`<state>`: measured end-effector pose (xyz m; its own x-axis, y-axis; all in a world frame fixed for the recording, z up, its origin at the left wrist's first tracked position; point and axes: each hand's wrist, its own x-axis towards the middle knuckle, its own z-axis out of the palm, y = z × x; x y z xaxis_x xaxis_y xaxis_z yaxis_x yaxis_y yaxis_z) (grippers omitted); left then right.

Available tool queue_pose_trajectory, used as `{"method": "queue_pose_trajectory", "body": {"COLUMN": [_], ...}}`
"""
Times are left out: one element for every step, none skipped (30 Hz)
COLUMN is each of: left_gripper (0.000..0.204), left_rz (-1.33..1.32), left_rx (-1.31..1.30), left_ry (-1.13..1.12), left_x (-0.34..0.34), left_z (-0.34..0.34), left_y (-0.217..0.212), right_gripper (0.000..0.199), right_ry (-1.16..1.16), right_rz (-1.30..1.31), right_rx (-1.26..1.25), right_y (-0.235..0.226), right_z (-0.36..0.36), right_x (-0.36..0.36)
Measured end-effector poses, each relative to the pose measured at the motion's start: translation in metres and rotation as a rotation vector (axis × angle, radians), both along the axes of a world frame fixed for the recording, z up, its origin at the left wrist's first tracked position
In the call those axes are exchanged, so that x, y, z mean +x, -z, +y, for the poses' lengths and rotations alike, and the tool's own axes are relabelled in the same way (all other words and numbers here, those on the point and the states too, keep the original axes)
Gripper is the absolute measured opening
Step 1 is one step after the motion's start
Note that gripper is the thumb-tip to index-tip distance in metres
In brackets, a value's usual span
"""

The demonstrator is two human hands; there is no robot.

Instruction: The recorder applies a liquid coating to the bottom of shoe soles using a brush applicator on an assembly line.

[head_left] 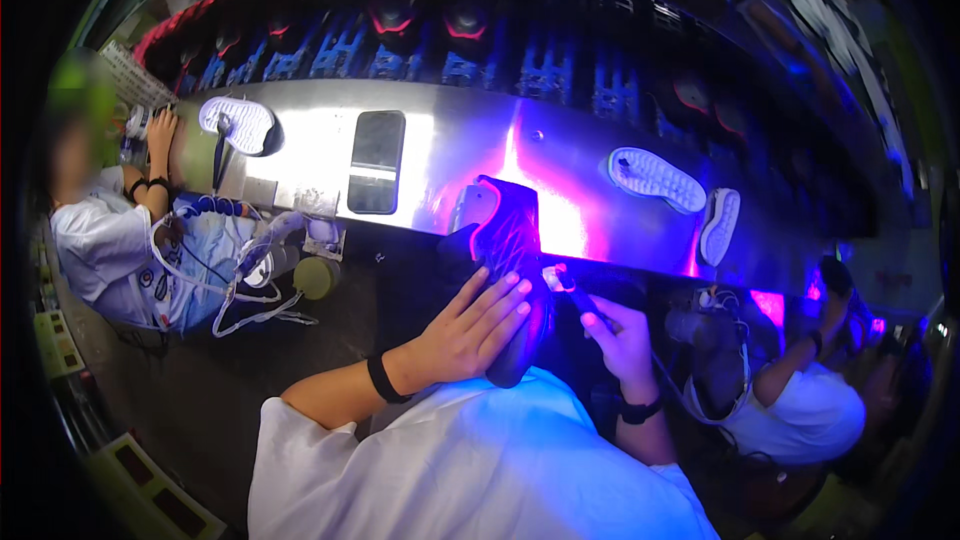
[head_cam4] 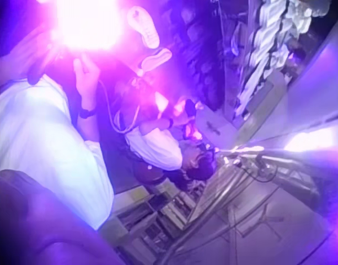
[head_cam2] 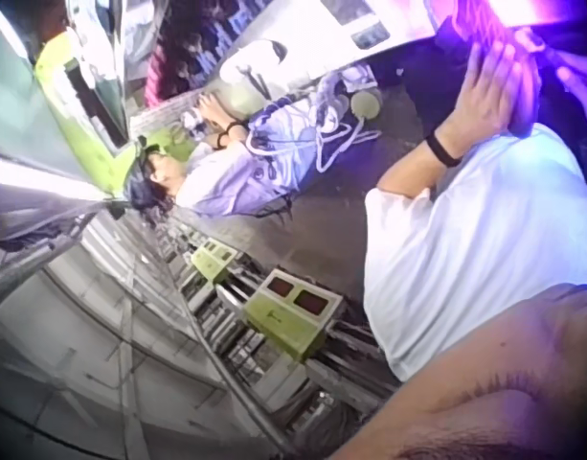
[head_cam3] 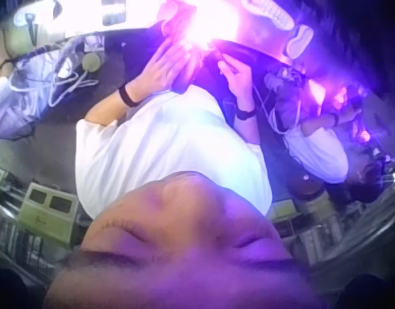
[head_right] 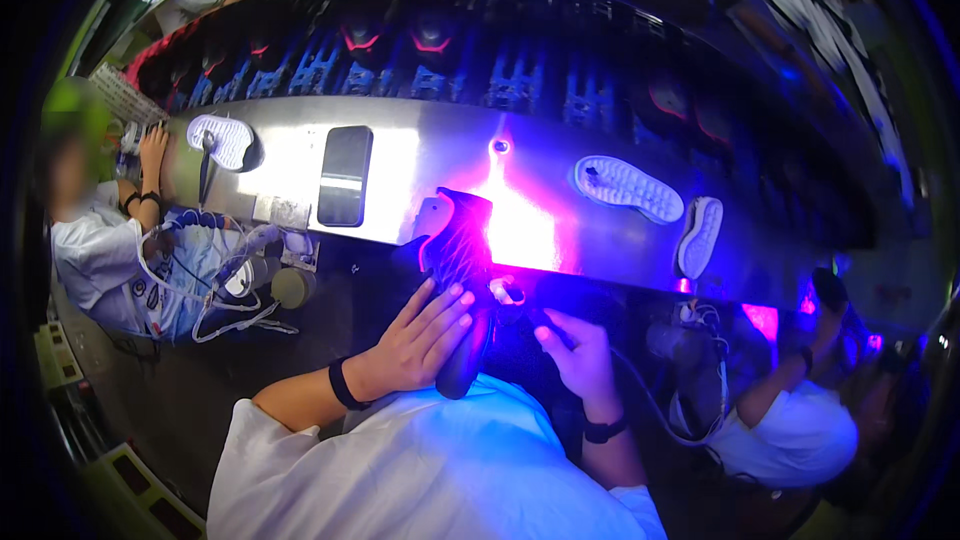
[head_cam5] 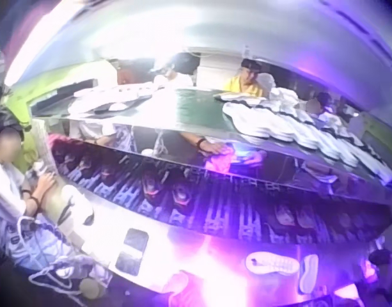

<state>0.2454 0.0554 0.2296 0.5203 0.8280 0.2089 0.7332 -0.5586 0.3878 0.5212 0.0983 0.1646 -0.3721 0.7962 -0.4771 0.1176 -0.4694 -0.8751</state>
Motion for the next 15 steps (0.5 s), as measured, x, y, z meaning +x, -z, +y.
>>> {"method": "queue_pose_trajectory", "body": {"left_gripper": [0.049,0.050,0.051,0.051,0.053,0.055,0.055,0.057,0.060,0.060,0.061,0.062,0.062,0.062,0.062], "left_rz": [0.008,0.017,0.021,0.028,-0.001,-0.030,-0.022,0.010,0.039,0.043,0.035,0.027,0.030,0.030,0.033], "left_rx": [-0.016,-0.031,-0.033,-0.028,-0.038,-0.047,-0.043,-0.039,-0.035,-0.034,-0.039,-0.046,-0.047,-0.050,-0.053], "left_ry": [-0.031,-0.064,-0.073,-0.067,-0.089,-0.114,-0.112,-0.105,-0.094,-0.089,-0.102,-0.113,-0.107,-0.119,-0.134], "left_x": [0.004,0.007,0.010,0.013,0.018,0.021,0.024,0.026,0.028,0.031,0.033,0.036,0.039,0.041,0.042], "left_z": [-0.001,-0.001,0.000,0.001,0.003,0.004,0.004,0.005,0.007,0.008,0.009,0.010,0.012,0.014,0.015], "left_y": [-0.001,-0.003,-0.005,-0.006,-0.007,-0.007,-0.006,-0.005,-0.004,-0.005,-0.007,-0.009,-0.011,-0.012,-0.013], "right_gripper": [0.041,0.040,0.038,0.038,0.038,0.038,0.038,0.037,0.037,0.037,0.037,0.036,0.036,0.036,0.036], "right_ry": [-0.022,-0.044,-0.029,-0.022,-0.023,-0.027,-0.025,-0.019,-0.011,-0.006,-0.004,-0.001,0.006,0.013,0.018], "right_rz": [0.001,0.001,0.048,0.054,0.056,0.058,0.066,0.064,0.057,0.061,0.045,0.029,0.031,0.034,0.040], "right_rx": [0.049,0.098,0.079,0.083,0.004,-0.074,-0.071,-0.024,0.023,0.024,0.056,0.086,0.085,0.091,0.097], "right_y": [0.001,0.002,0.002,-0.002,-0.009,-0.013,-0.015,-0.015,-0.016,-0.015,-0.015,-0.015,-0.015,-0.014,-0.014], "right_z": [0.002,0.002,-0.002,-0.005,-0.007,-0.008,-0.009,-0.010,-0.011,-0.012,-0.014,-0.015,-0.016,-0.017,-0.018], "right_x": [0.001,0.004,0.008,0.014,0.021,0.026,0.029,0.031,0.034,0.036,0.037,0.039,0.040,0.041,0.041]}}
